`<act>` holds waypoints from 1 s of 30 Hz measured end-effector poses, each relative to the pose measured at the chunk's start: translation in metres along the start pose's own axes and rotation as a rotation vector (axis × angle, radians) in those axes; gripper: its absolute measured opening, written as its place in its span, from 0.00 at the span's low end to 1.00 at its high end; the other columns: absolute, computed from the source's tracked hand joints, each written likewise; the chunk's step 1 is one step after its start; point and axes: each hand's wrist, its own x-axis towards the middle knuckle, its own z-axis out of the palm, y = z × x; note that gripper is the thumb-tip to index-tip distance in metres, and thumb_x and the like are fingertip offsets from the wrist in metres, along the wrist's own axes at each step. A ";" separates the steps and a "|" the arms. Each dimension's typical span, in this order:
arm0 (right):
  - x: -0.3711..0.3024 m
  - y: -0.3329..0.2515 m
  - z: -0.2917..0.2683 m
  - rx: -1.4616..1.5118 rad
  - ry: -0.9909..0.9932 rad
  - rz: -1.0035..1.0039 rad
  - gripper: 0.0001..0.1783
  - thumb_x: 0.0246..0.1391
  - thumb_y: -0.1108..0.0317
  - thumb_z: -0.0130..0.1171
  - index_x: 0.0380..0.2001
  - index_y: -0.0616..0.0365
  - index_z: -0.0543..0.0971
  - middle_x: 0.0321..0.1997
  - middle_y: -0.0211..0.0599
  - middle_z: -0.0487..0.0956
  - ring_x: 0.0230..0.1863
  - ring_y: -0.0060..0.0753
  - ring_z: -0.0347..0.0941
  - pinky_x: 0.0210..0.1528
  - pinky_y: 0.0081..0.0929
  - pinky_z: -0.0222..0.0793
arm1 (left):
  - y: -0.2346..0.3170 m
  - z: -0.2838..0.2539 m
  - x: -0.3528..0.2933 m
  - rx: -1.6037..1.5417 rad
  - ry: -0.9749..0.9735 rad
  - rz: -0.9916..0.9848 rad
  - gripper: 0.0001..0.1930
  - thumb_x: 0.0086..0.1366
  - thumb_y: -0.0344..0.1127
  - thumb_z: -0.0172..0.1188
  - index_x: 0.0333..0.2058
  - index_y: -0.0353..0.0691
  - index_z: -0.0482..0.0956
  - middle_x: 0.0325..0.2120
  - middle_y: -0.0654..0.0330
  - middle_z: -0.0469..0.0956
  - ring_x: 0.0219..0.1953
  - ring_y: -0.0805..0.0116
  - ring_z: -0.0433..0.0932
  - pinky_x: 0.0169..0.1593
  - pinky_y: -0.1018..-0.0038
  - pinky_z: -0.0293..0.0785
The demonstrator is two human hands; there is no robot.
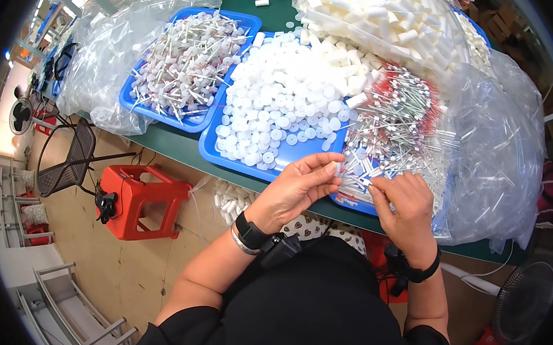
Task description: The person repeatedly picks up small white plastic caps and metal rods from blue trays on a table. They insert the rods into the caps by hand and place the assembled units into a separate tray. The process is continuous and repetitive throughout the video.
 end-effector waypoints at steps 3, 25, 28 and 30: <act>-0.001 -0.001 -0.001 0.007 0.011 0.001 0.05 0.45 0.74 0.65 0.28 0.57 0.79 0.19 0.30 0.70 0.22 0.34 0.65 0.28 0.32 0.59 | -0.004 -0.002 0.001 0.077 0.029 0.016 0.17 0.69 0.34 0.54 0.53 0.33 0.72 0.41 0.59 0.79 0.41 0.75 0.79 0.47 0.80 0.76; 0.000 -0.001 -0.004 -0.086 -0.063 -0.086 0.08 0.41 0.74 0.65 0.29 0.56 0.80 0.20 0.30 0.68 0.24 0.33 0.64 0.28 0.31 0.59 | -0.007 0.010 -0.003 0.004 0.086 0.064 0.16 0.67 0.32 0.57 0.51 0.31 0.73 0.42 0.57 0.78 0.43 0.70 0.79 0.51 0.78 0.77; 0.000 0.000 -0.004 -0.076 -0.062 -0.089 0.08 0.42 0.74 0.65 0.29 0.56 0.80 0.20 0.30 0.68 0.24 0.33 0.65 0.28 0.31 0.59 | -0.006 0.010 -0.003 -0.013 0.083 0.054 0.16 0.67 0.32 0.57 0.51 0.31 0.73 0.42 0.57 0.78 0.44 0.70 0.79 0.51 0.77 0.76; 0.000 0.001 -0.003 -0.075 -0.057 -0.077 0.07 0.42 0.74 0.65 0.29 0.56 0.80 0.20 0.31 0.68 0.24 0.34 0.65 0.28 0.32 0.59 | -0.006 0.011 -0.003 -0.016 0.085 0.047 0.16 0.67 0.32 0.57 0.51 0.31 0.73 0.42 0.57 0.78 0.44 0.70 0.78 0.51 0.77 0.76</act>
